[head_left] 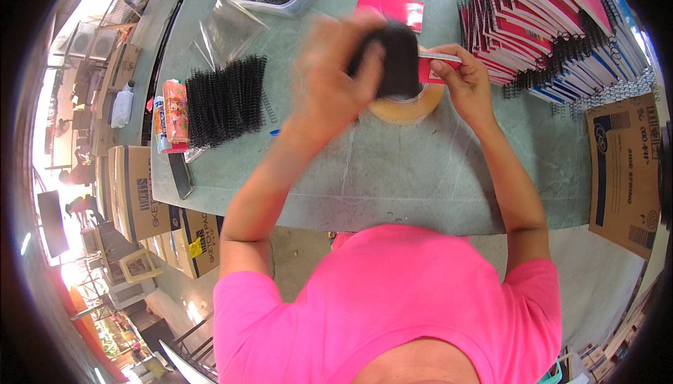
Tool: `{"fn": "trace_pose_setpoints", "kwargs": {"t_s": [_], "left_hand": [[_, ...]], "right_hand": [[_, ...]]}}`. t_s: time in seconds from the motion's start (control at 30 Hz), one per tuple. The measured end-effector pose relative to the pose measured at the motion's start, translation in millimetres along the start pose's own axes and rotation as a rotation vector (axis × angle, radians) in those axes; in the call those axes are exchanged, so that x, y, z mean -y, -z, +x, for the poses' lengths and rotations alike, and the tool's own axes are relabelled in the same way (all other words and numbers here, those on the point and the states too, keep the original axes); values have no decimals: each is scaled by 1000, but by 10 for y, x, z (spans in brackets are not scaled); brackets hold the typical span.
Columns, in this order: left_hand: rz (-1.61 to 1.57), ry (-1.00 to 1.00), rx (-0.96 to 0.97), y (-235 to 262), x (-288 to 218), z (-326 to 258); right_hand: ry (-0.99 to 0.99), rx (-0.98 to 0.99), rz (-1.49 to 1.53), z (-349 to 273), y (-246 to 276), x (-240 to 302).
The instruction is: The person inserts spiral coils into notebooks, uses a tool to cut the wire, and then places the finished notebooks into a cardboard box.
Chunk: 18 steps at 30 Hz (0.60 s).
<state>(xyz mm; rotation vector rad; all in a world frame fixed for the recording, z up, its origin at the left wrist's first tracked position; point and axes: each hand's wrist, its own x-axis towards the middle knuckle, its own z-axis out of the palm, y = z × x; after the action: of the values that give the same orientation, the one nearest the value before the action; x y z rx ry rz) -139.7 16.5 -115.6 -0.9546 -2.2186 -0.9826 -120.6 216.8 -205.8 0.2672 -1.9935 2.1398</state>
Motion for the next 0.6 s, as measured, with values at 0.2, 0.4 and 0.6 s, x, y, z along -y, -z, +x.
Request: {"fn": "trace_pose_setpoints", "kwargs": {"t_s": [0.2,0.4,0.6], "left_hand": [[-26,61,246,-69,-89,-65],[-172,71,446,-175,-205,-333],[175,-216,81,-276,81,-85]], "right_hand": [[1,20,-1,5,12,-32],[-50,7,126,26,-57,121],[-100,166,52,11,45,23]]}}
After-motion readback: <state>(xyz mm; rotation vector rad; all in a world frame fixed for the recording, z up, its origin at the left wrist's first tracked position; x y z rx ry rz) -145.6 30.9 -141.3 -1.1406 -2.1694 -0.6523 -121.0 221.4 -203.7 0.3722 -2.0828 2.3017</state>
